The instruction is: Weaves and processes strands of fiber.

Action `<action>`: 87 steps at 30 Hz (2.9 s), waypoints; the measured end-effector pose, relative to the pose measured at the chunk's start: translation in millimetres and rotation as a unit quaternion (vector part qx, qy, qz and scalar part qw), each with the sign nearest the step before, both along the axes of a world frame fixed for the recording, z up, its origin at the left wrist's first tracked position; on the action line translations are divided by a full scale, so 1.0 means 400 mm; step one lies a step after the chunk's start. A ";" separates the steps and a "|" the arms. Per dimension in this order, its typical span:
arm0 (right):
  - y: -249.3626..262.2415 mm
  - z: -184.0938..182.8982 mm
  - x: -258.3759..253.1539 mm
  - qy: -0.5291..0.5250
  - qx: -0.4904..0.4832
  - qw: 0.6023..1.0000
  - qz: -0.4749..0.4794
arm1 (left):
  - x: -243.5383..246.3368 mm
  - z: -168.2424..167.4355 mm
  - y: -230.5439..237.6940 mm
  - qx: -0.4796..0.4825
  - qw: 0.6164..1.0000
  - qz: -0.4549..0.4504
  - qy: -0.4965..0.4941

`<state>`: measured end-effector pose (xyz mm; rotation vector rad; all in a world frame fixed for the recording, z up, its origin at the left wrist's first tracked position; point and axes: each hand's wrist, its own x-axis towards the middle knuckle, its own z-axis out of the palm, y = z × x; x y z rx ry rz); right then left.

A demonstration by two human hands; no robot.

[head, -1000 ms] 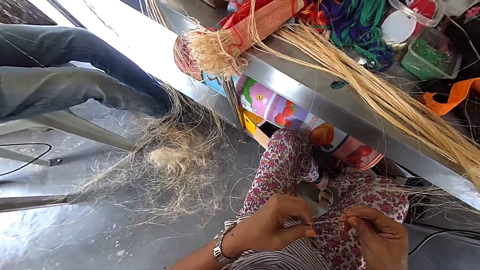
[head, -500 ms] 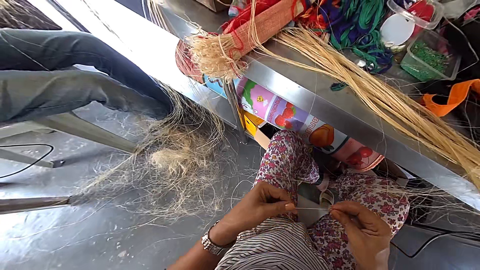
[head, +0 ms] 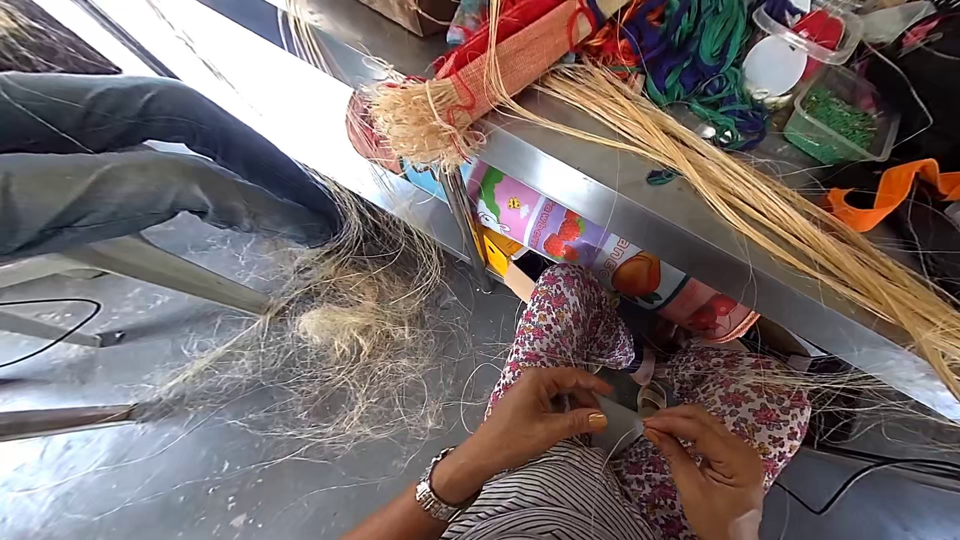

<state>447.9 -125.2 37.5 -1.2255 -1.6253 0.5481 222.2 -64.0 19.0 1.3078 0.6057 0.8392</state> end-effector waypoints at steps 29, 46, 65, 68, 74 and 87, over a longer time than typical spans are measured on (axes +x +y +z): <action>0.007 -0.045 -0.079 0.493 -0.282 0.819 0.085 | 0.008 -0.029 -0.011 0.127 0.991 0.029 -0.034; -0.001 -0.055 -0.106 0.418 -0.266 0.868 0.007 | 0.062 -0.047 -0.035 0.053 0.985 0.163 0.003; 0.007 -0.059 -0.102 0.409 -0.294 0.864 -0.009 | 0.063 -0.057 -0.032 -0.077 0.988 0.136 -0.003; 0.006 -0.065 -0.097 0.403 -0.275 0.873 0.006 | 0.068 -0.052 -0.030 -0.110 0.984 0.136 -0.030; 0.011 -0.070 -0.120 0.216 -0.217 0.952 0.026 | 0.075 -0.040 -0.033 -0.202 0.966 0.138 -0.086; 0.039 -0.061 -0.056 0.330 -0.318 0.878 0.140 | 0.015 -0.061 -0.017 -0.270 0.948 0.029 -0.165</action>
